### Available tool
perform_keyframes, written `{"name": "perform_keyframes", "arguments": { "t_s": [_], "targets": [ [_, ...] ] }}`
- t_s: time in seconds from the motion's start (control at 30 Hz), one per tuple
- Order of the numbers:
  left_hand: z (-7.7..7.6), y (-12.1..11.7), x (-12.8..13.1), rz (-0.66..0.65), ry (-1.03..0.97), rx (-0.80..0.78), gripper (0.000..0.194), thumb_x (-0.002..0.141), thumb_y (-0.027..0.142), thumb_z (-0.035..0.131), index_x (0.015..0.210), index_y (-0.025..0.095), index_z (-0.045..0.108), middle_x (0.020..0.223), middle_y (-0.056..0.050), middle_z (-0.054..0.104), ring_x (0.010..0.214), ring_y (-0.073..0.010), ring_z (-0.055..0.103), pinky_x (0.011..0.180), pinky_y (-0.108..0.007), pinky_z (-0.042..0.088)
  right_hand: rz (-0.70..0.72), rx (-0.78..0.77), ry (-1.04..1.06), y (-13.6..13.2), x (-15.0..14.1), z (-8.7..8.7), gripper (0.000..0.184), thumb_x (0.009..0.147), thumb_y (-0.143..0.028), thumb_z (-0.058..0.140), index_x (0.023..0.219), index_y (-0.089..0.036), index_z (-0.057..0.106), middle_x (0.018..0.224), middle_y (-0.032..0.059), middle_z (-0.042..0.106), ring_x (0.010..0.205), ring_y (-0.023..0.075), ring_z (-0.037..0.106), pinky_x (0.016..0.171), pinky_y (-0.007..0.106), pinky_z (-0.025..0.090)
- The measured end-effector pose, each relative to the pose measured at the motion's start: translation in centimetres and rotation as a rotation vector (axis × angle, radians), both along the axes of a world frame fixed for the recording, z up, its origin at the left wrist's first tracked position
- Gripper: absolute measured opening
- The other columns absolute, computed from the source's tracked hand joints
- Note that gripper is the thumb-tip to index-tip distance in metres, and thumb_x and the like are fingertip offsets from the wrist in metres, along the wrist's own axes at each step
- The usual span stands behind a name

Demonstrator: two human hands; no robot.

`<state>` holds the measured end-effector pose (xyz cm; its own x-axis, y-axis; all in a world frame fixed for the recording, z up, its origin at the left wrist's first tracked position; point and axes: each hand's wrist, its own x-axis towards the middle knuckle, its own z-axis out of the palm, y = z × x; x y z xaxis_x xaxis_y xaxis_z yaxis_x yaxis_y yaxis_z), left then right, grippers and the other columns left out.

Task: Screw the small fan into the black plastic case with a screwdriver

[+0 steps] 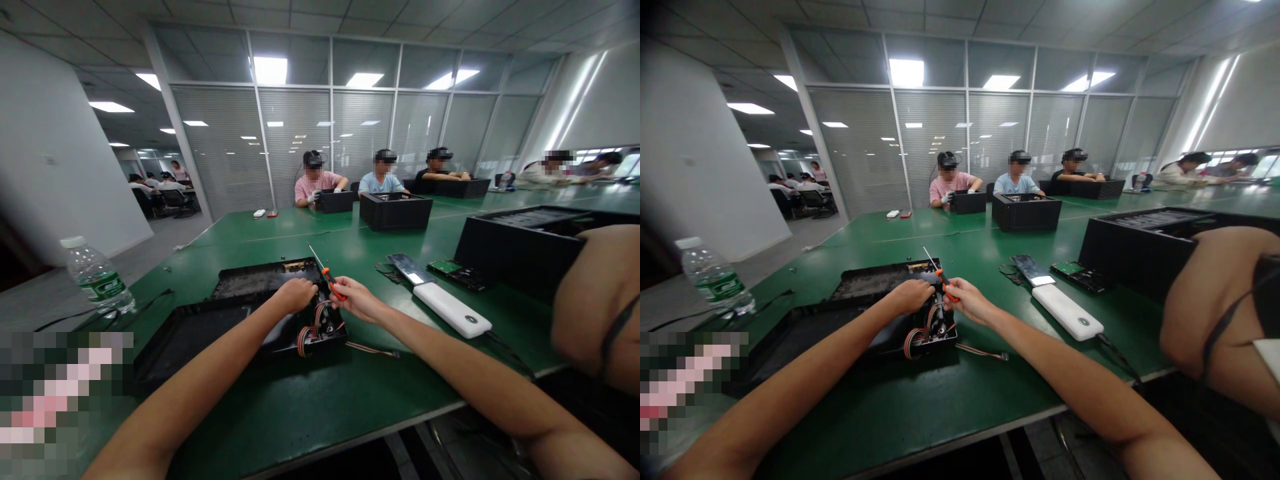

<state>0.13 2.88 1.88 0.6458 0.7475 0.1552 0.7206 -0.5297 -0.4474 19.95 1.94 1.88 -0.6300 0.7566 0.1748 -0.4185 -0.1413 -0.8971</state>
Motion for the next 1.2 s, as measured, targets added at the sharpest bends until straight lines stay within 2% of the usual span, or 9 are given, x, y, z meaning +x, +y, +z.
{"name": "perform_keyframes", "arguments": {
  "t_s": [0.2, 0.37, 0.6, 0.67, 0.77, 0.87, 0.93, 1.07, 1.2],
  "targets": [
    [0.1, 0.5, -0.3, -0.052, -0.034, -0.038, 0.018, 0.085, 0.015, 0.037, 0.084, 0.011, 0.054, 0.079, -0.011, 0.059, 0.071, -0.0191, 0.057, 0.066, -0.03, 0.042, -0.025, 0.125, -0.052, -0.3, -0.1, -0.1, 0.033, 0.067, -0.024, 0.067, 0.083, -0.019, 0.039, 0.074, -0.0046, 0.051, 0.055, 0.0057, 0.046, 0.049, 0.021, 0.04],
    [0.3, 0.7, -0.7, -0.069, -0.027, -0.067, 0.019, 0.087, 0.015, 0.035, 0.087, 0.011, 0.054, 0.081, -0.01, 0.059, 0.074, -0.0185, 0.056, 0.068, -0.029, 0.042, -0.045, 0.278, -0.142, 0.0, -0.5, -1.0, 0.033, 0.069, -0.03, 0.064, 0.085, -0.019, 0.037, 0.073, -0.0055, 0.051, 0.053, 0.0059, 0.047, 0.051, 0.023, 0.043],
    [2.7, -0.7, -1.3, -0.009, -0.101, -0.066, 0.023, 0.09, 0.02, 0.034, 0.091, 0.012, 0.055, 0.086, -0.01, 0.059, 0.08, -0.0179, 0.056, 0.073, -0.027, 0.041, -0.054, 0.429, -0.257, -0.1, -0.1, -0.6, 0.033, 0.07, -0.036, 0.062, 0.082, -0.019, 0.036, 0.071, -0.0059, 0.05, 0.053, 0.0068, 0.049, 0.051, 0.022, 0.04],
    [3.3, -1.7, -2.0, 0.085, -0.087, -0.121, 0.024, 0.089, 0.024, 0.037, 0.086, 0.012, 0.058, 0.083, -0.011, 0.06, 0.078, -0.0189, 0.057, 0.071, -0.028, 0.042, -0.081, 0.597, -0.35, -0.4, 0.4, 0.0, 0.029, 0.073, -0.038, 0.059, 0.079, -0.018, 0.038, 0.068, -0.0058, 0.047, 0.054, 0.0067, 0.046, 0.051, 0.02, 0.037],
    [3.9, -3.7, -3.9, 0.21, -0.058, -0.258, 0.021, 0.084, 0.027, 0.046, 0.08, 0.012, 0.061, 0.082, -0.011, 0.062, 0.077, -0.0201, 0.06, 0.068, -0.027, 0.043, -0.08, 1.076, -0.578, -1.6, 1.1, 0.8, 0.024, 0.081, -0.038, 0.051, 0.072, -0.016, 0.045, 0.065, -0.0033, 0.048, 0.058, 0.0078, 0.044, 0.053, 0.02, 0.033],
    [4.3, -5.4, -6.4, 0.327, -0.016, -0.396, 0.01, 0.075, 0.022, 0.058, 0.078, 0.015, 0.064, 0.082, -0.009, 0.064, 0.076, -0.0203, 0.06, 0.065, -0.026, 0.043, -0.048, 1.567, -0.762, -3.3, 1.1, 1.2, 0.022, 0.085, -0.036, 0.045, 0.084, -0.016, 0.053, 0.082, 0.0029, 0.056, 0.067, 0.0104, 0.048, 0.057, 0.022, 0.031],
    [4.6, -5.8, -8.0, 0.377, -0.006, -0.471, 0.013, 0.069, 0.019, 0.061, 0.081, 0.017, 0.065, 0.08, -0.006, 0.064, 0.073, -0.0189, 0.06, 0.063, -0.024, 0.043, -0.06, 1.788, -0.856, -4.4, 0.7, 1.0, 0.028, 0.084, -0.041, 0.045, 0.09, -0.015, 0.055, 0.086, 0.0057, 0.058, 0.068, 0.0125, 0.049, 0.057, 0.024, 0.029],
    [5.4, -4.3, -9.8, 0.283, -0.12, -0.425, 0.02, 0.074, 0.02, 0.054, 0.091, 0.017, 0.063, 0.087, -0.006, 0.063, 0.08, -0.0165, 0.058, 0.071, -0.023, 0.042, -0.1, 2.02, -0.922, -5.8, -0.3, -0.1, 0.04, 0.087, -0.048, 0.037, 0.077, -0.014, 0.056, 0.069, 0.006, 0.057, 0.059, 0.0134, 0.047, 0.056, 0.027, 0.027],
    [4.7, -1.5, -9.9, 0.233, -0.268, -0.44, 0.033, 0.082, 0.038, 0.047, 0.098, 0.013, 0.06, 0.094, -0.008, 0.061, 0.083, -0.0167, 0.056, 0.072, -0.023, 0.041, -0.09, 2.096, -0.842, -6.9, 0.3, -1.0, 0.034, 0.089, -0.039, 0.036, 0.071, -0.015, 0.053, 0.064, 0.0037, 0.055, 0.056, 0.012, 0.045, 0.056, 0.028, 0.025]
  ]
}}
